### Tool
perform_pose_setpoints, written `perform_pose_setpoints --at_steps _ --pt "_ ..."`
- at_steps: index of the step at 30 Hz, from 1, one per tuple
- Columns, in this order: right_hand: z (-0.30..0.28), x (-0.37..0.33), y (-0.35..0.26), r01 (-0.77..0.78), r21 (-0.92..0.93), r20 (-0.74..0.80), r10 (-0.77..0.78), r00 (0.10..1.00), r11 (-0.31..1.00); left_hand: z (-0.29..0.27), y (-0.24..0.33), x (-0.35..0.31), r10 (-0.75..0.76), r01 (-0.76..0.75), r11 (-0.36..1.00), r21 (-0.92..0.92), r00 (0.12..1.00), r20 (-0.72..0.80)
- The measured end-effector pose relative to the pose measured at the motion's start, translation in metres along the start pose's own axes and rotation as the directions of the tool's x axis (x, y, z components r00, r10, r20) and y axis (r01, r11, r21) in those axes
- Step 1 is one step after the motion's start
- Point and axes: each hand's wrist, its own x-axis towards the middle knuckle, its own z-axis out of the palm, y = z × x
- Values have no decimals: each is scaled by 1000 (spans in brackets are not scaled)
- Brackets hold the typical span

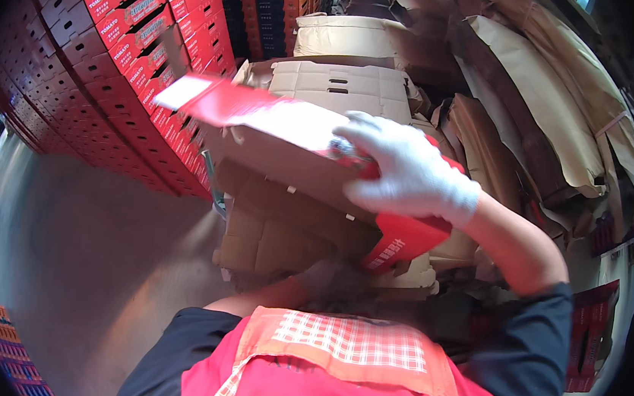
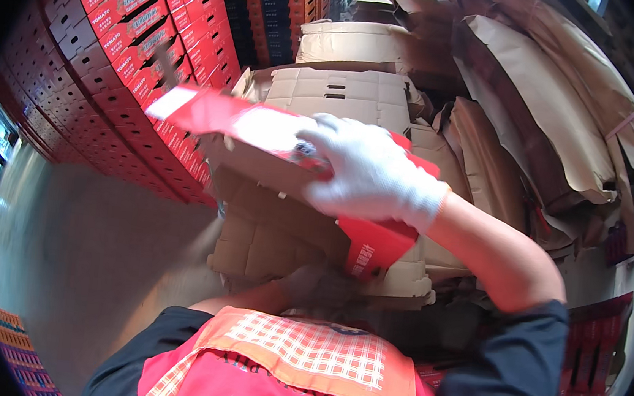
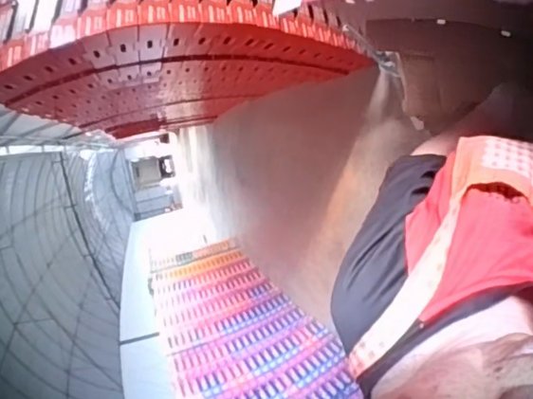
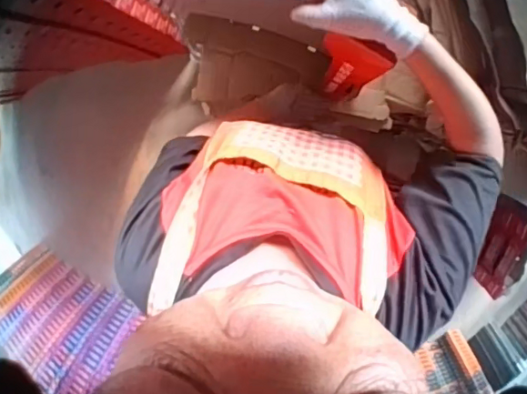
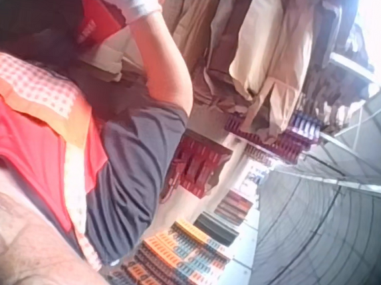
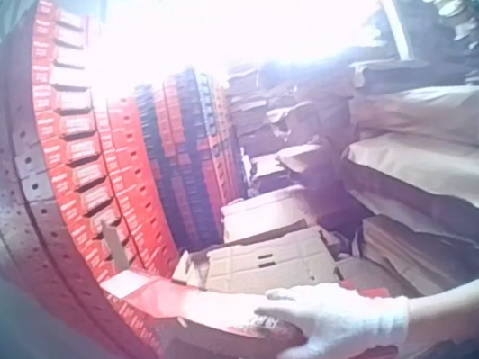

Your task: The person repeatedly picks up flat red cardboard pieces, folds them into box shapes, and stacks them on a pile. The process is continuous and repetitive, with the person handling each box individually.

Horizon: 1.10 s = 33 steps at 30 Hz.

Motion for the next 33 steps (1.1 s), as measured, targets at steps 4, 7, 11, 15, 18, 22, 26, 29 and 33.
perform_pose_setpoints --at_steps 4,7,11,15,18,22,26,29,33 --pt "25 22 45 -98 119 -447 141 883 988 8 80 -83 576 -94 669 737 693 -434" --pt "28 23 60 -306 1 -559 254 790 952 9 163 -102 928 19 -6 1000 372 -2" --pt "17 9 51 -177 20 -388 171 906 984 -29 238 -65 769 303 -41 952 619 -163" --pt "-5 -14 57 -343 -49 -447 287 847 938 -59 256 -44 669 251 -32 967 725 -166" --pt "-18 -34 73 -304 -22 -420 267 867 952 -60 256 -47 630 185 -3 983 763 -141" --pt "-28 -32 81 -288 91 -260 302 917 953 -53 257 -49 658 166 -16 986 745 -114" --pt "-34 -8 72 -42 -451 -8 44 999 892 -57 246 -49 800 134 -65 989 600 -29" --pt "-12 17 71 0 -478 -55 -30 998 879 -54 233 -49 842 137 -1 991 535 -73" --pt "12 41 78 -269 -299 27 290 957 916 -44 221 -53 868 186 3 983 487 -95"
